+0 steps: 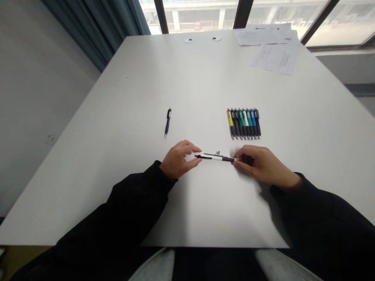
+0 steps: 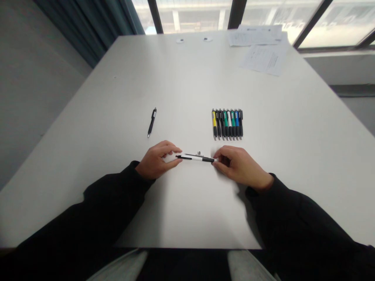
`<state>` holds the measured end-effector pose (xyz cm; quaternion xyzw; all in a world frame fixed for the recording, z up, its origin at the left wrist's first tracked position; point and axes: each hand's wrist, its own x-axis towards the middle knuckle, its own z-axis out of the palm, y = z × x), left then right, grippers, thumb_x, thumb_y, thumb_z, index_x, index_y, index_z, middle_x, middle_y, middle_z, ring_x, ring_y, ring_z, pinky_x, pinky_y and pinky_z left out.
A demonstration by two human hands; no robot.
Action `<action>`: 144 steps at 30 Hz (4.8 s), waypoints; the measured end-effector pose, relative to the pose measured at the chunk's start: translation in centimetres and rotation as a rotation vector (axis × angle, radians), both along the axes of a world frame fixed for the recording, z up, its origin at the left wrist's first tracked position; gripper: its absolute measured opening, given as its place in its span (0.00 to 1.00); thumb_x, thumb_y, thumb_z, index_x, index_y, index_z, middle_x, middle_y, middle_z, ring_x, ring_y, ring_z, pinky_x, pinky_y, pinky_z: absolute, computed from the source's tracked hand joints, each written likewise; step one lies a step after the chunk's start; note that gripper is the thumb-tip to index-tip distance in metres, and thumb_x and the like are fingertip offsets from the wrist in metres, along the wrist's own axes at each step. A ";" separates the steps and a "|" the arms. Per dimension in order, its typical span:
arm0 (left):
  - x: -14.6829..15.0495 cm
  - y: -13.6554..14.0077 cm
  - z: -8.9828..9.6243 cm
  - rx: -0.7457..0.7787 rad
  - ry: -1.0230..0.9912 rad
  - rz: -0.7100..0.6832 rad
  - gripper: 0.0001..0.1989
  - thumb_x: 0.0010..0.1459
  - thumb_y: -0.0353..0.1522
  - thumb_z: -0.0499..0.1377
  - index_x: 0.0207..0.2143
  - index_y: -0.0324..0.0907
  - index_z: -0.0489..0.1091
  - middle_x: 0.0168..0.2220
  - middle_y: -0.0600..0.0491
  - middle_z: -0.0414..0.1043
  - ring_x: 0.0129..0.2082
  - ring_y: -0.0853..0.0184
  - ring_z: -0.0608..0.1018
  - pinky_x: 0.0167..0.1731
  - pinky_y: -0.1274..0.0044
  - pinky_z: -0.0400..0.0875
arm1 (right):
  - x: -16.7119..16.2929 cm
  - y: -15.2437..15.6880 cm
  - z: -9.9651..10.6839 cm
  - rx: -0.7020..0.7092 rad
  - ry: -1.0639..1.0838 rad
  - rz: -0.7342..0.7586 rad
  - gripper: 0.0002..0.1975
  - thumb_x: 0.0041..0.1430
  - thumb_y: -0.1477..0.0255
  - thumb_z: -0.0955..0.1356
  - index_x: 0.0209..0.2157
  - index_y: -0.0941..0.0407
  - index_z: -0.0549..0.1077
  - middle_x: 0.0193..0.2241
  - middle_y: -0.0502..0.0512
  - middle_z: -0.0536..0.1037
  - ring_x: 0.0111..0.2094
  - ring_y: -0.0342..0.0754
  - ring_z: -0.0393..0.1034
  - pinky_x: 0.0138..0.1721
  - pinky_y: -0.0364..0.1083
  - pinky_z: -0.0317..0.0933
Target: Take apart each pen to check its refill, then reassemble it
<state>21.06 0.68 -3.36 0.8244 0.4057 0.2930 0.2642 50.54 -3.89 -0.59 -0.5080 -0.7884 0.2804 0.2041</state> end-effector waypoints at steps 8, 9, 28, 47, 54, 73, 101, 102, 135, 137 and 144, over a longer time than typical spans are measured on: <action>0.1 0.0 -0.1 -0.016 -0.033 0.022 0.06 0.56 0.27 0.63 0.37 0.42 0.78 0.34 0.53 0.72 0.29 0.72 0.71 0.29 0.79 0.66 | 0.0 0.0 0.0 0.010 0.004 0.006 0.04 0.59 0.71 0.69 0.35 0.56 0.75 0.26 0.51 0.75 0.26 0.44 0.67 0.29 0.44 0.60; 0.1 0.0 -0.1 -0.017 -0.033 0.023 0.07 0.56 0.27 0.63 0.38 0.42 0.77 0.34 0.53 0.72 0.29 0.72 0.71 0.28 0.80 0.66 | 0.0 0.0 0.0 0.009 0.007 0.007 0.04 0.59 0.70 0.69 0.35 0.56 0.75 0.26 0.51 0.75 0.26 0.44 0.67 0.29 0.44 0.61; 0.1 0.1 0.1 -0.012 -0.029 0.027 0.06 0.58 0.29 0.61 0.38 0.41 0.77 0.34 0.52 0.73 0.29 0.72 0.71 0.27 0.79 0.66 | -0.3 -0.1 0.4 0.004 -0.021 -0.014 0.06 0.62 0.68 0.67 0.34 0.55 0.75 0.28 0.52 0.76 0.27 0.44 0.68 0.31 0.45 0.61; 0.1 0.0 0.3 -0.009 -0.048 0.035 0.08 0.56 0.27 0.63 0.40 0.41 0.77 0.35 0.52 0.72 0.28 0.73 0.70 0.27 0.80 0.66 | 0.0 0.0 0.0 0.017 0.008 0.004 0.08 0.61 0.65 0.69 0.36 0.55 0.74 0.27 0.52 0.76 0.27 0.45 0.69 0.30 0.44 0.61; 0.1 0.0 0.0 -0.023 -0.037 0.040 0.11 0.56 0.29 0.64 0.43 0.41 0.77 0.38 0.51 0.73 0.29 0.73 0.71 0.27 0.80 0.67 | 0.0 0.0 0.0 0.026 -0.001 0.004 0.08 0.61 0.65 0.69 0.36 0.55 0.75 0.27 0.52 0.76 0.26 0.44 0.68 0.29 0.44 0.61; 0.1 0.0 0.1 -0.044 -0.011 0.029 0.09 0.56 0.28 0.63 0.41 0.42 0.77 0.39 0.51 0.72 0.31 0.72 0.72 0.29 0.79 0.66 | 0.0 0.1 0.0 0.023 -0.007 -0.008 0.07 0.60 0.67 0.70 0.36 0.56 0.75 0.27 0.51 0.75 0.27 0.44 0.67 0.30 0.44 0.60; 0.2 -0.2 0.3 0.114 0.045 0.003 0.18 0.57 0.35 0.65 0.50 0.40 0.73 0.43 0.47 0.71 0.39 0.64 0.74 0.43 0.70 0.71 | -0.3 -0.2 0.2 0.127 -0.022 0.057 0.07 0.63 0.69 0.67 0.38 0.57 0.75 0.27 0.52 0.73 0.26 0.44 0.66 0.28 0.43 0.60; 0.3 -0.3 0.4 0.173 0.073 -0.007 0.20 0.56 0.37 0.66 0.50 0.40 0.72 0.44 0.46 0.72 0.42 0.62 0.73 0.45 0.67 0.71 | -0.4 -0.4 0.3 0.116 0.006 0.075 0.07 0.64 0.69 0.67 0.39 0.57 0.75 0.27 0.52 0.73 0.26 0.44 0.66 0.28 0.44 0.60; 2.6 -2.9 1.1 -1.244 -0.650 -0.281 0.24 0.49 0.43 0.71 0.41 0.36 0.73 0.31 0.50 0.74 0.26 0.71 0.75 0.26 0.78 0.69 | -0.4 0.4 -1.0 -0.239 0.610 -0.239 0.08 0.58 0.68 0.72 0.30 0.57 0.72 0.21 0.48 0.70 0.21 0.41 0.61 0.21 0.42 0.55; 2.6 -2.8 1.1 -1.263 -0.644 -0.324 0.24 0.50 0.41 0.71 0.45 0.37 0.70 0.34 0.48 0.76 0.29 0.68 0.78 0.27 0.78 0.72 | -0.3 0.6 -1.2 -0.296 0.729 -0.250 0.07 0.56 0.68 0.73 0.31 0.56 0.74 0.20 0.47 0.68 0.20 0.40 0.60 0.20 0.42 0.54; 3.0 -3.0 1.1 -1.262 -0.641 -0.349 0.24 0.54 0.44 0.67 0.44 0.37 0.67 0.33 0.49 0.75 0.28 0.67 0.81 0.25 0.79 0.74 | 0.0 0.9 -1.0 -0.446 1.006 -0.275 0.10 0.50 0.66 0.76 0.33 0.53 0.76 0.24 0.49 0.69 0.23 0.42 0.59 0.22 0.44 0.55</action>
